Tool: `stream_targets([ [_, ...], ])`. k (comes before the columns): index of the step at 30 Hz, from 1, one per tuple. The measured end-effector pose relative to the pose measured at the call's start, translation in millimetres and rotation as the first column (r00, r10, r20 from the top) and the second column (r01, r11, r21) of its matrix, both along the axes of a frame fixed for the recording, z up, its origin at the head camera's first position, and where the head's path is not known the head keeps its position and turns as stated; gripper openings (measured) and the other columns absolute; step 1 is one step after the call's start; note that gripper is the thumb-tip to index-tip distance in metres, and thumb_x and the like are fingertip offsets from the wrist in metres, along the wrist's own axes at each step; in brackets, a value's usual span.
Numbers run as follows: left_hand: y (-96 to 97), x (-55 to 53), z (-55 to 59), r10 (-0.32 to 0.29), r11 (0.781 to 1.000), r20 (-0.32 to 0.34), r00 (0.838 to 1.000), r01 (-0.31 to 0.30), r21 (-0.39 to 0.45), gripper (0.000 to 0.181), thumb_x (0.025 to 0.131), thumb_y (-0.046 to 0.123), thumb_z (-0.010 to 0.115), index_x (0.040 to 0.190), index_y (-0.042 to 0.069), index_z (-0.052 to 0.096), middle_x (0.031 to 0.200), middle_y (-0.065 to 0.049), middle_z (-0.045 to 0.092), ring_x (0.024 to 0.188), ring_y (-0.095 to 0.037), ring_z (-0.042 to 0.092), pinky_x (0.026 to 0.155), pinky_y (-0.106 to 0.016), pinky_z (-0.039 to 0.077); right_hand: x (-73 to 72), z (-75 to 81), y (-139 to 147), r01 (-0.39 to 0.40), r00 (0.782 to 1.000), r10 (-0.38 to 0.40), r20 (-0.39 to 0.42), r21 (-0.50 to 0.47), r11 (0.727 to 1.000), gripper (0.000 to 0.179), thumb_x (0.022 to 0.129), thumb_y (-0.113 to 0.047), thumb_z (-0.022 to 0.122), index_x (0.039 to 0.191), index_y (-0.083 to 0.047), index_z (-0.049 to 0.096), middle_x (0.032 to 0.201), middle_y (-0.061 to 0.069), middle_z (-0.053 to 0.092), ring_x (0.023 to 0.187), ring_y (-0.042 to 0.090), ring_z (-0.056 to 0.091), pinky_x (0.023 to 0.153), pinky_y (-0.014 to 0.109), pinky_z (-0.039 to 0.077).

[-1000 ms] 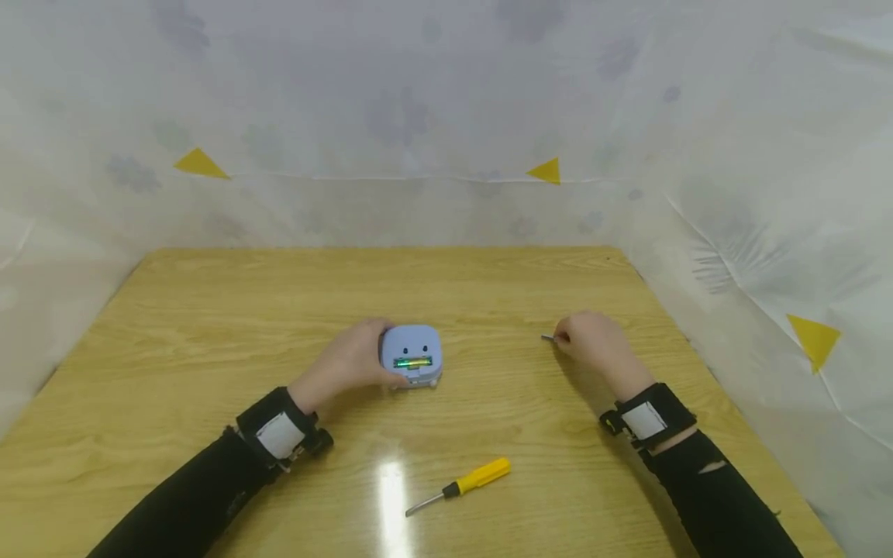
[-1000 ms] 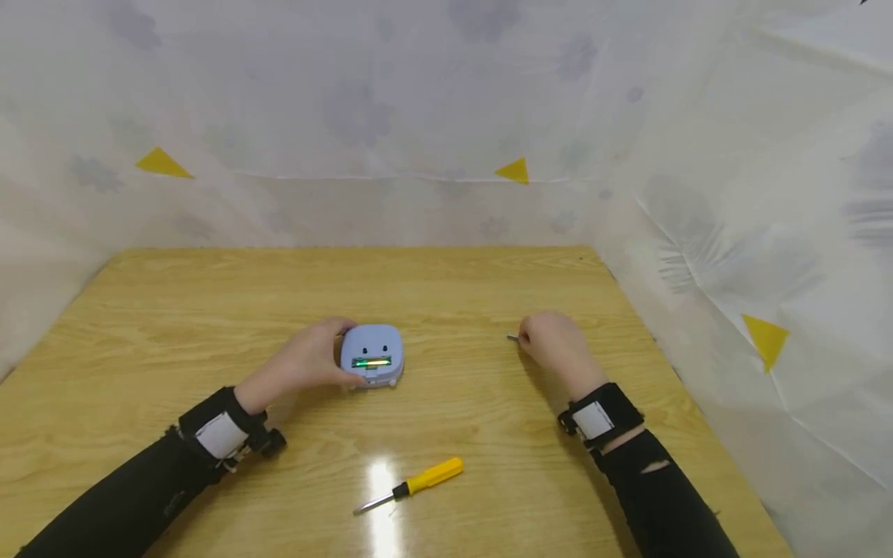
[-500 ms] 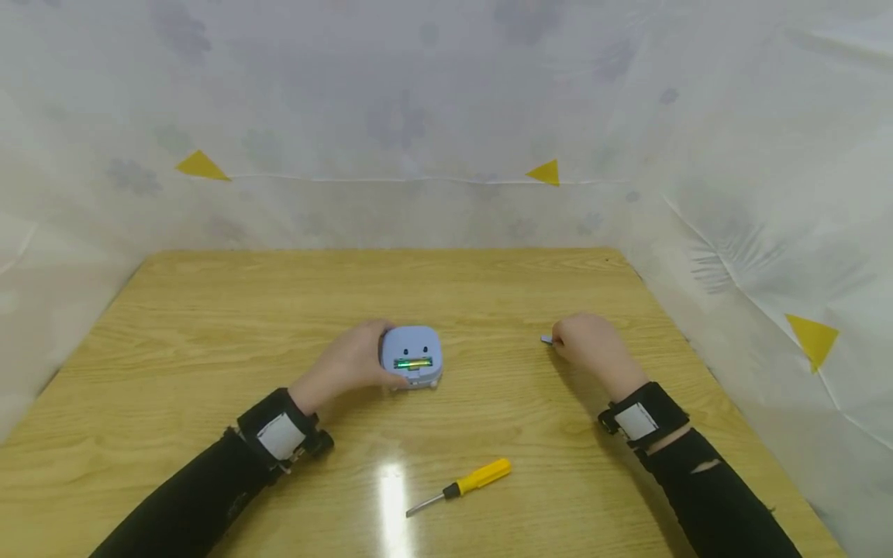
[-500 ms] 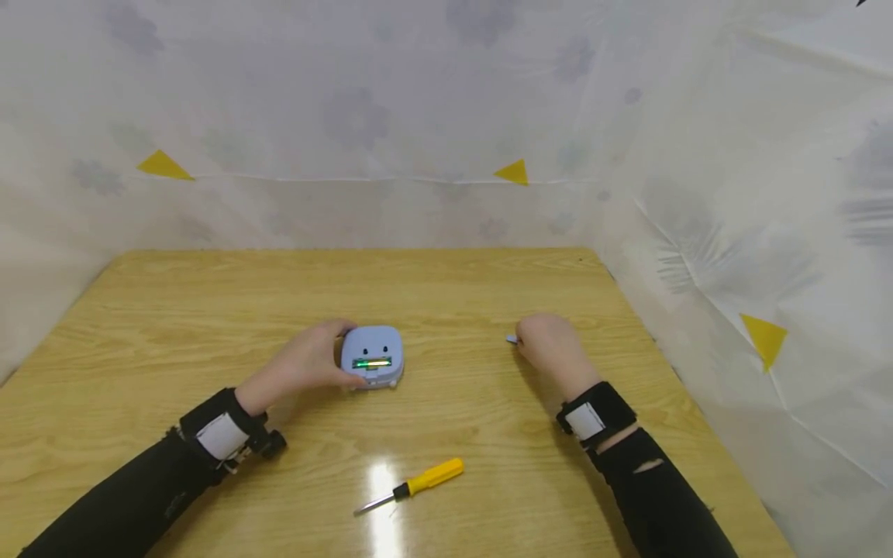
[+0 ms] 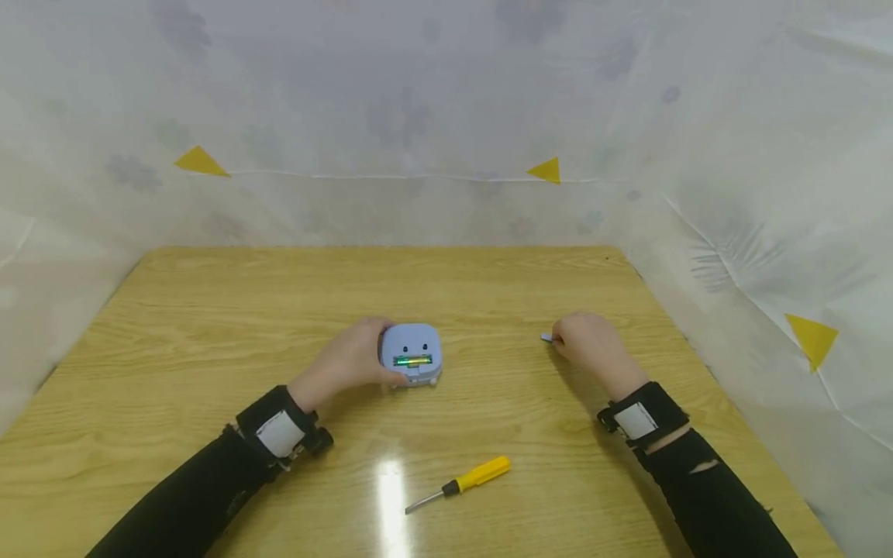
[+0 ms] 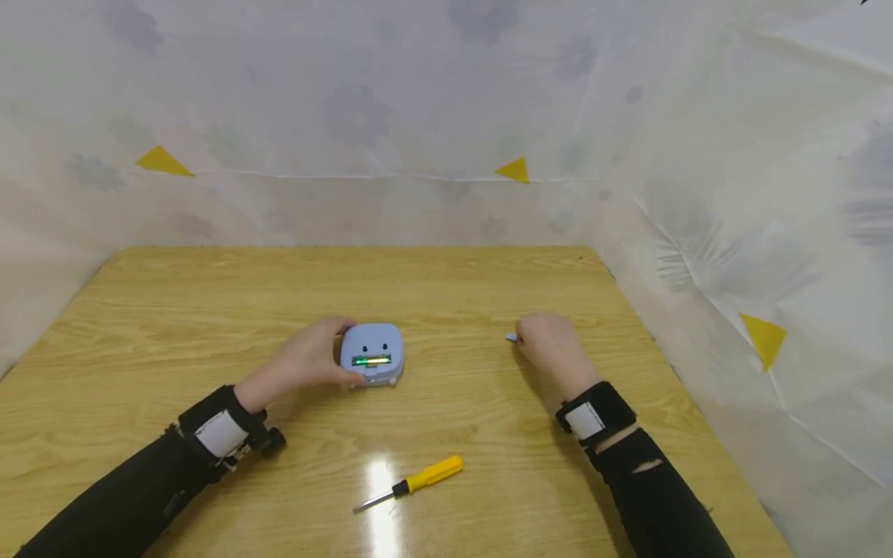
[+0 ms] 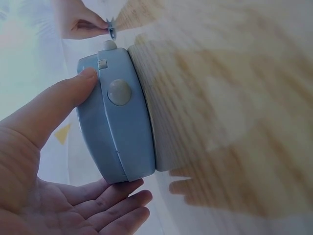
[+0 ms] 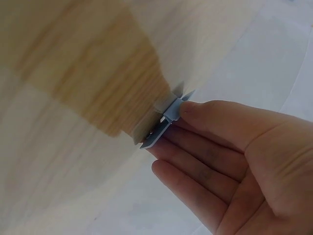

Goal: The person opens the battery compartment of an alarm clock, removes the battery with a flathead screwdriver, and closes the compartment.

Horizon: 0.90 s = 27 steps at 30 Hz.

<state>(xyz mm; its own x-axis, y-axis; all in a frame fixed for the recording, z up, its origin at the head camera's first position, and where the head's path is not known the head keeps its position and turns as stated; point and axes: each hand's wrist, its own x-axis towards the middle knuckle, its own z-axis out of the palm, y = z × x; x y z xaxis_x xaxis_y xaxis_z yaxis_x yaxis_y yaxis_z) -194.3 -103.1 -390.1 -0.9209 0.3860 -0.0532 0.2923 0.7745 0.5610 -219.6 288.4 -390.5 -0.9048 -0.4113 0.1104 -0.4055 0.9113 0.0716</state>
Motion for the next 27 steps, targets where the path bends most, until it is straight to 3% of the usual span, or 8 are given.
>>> stream_targets([
  [13, 0.3, 0.6, 0.2, -0.002, 1.0, 0.001, 1.0, 0.002, -0.007, 0.099, 0.073, 0.039, 0.098, 0.149, -0.005, 0.052, 0.14, -0.023, 0.066, 0.125, -0.038, 0.067, 0.108, -0.053, 0.057, 1.5, -1.8, 0.4, 0.006, 1.0, -0.006, 0.009, -0.009, 1.0, 0.016, 0.091, -0.005, 0.079, 0.075, -0.007, 0.076, 0.068, 0.002, 0.069, 0.058, 0.014, 0.054, 0.055, 0.033, 0.053],
  [20, 1.0, 0.1, 0.3, -0.008, 1.0, -0.001, 1.0, 0.008, -0.009, 0.1, 0.073, 0.038, 0.098, 0.149, -0.007, 0.052, 0.14, -0.025, 0.065, 0.125, -0.039, 0.067, 0.108, -0.053, 0.057, 11.6, 2.6, -6.3, 0.035, 0.999, -0.035, 0.004, -0.005, 0.999, 0.042, 0.099, -0.015, 0.075, 0.062, -0.012, 0.054, 0.06, 0.0, 0.048, 0.056, 0.014, 0.041, 0.053, 0.03, 0.044],
  [24, 0.6, -0.5, 0.6, -0.007, 1.0, -0.001, 1.0, 0.007, -0.005, 0.1, 0.073, 0.037, 0.098, 0.149, -0.007, 0.051, 0.14, -0.026, 0.065, 0.125, -0.04, 0.066, 0.108, -0.054, 0.057, 24.5, 9.4, -17.3, -0.039, 0.996, 0.04, -0.077, 0.014, 0.999, 0.041, 0.096, -0.009, 0.075, 0.063, -0.013, 0.051, 0.06, 0.001, 0.048, 0.054, 0.015, 0.044, 0.05, 0.033, 0.048],
  [27, 0.3, -0.2, 1.2, -0.005, 1.0, -0.002, 1.0, 0.005, -0.007, 0.1, 0.073, 0.037, 0.098, 0.149, -0.007, 0.051, 0.14, -0.026, 0.065, 0.125, -0.04, 0.067, 0.108, -0.054, 0.057, 33.8, 11.4, -26.9, -0.13, 0.977, 0.135, -0.164, 0.041, 0.991, 0.038, 0.091, -0.004, 0.078, 0.064, -0.012, 0.052, 0.059, 0.001, 0.048, 0.054, 0.016, 0.05, 0.049, 0.035, 0.05],
])
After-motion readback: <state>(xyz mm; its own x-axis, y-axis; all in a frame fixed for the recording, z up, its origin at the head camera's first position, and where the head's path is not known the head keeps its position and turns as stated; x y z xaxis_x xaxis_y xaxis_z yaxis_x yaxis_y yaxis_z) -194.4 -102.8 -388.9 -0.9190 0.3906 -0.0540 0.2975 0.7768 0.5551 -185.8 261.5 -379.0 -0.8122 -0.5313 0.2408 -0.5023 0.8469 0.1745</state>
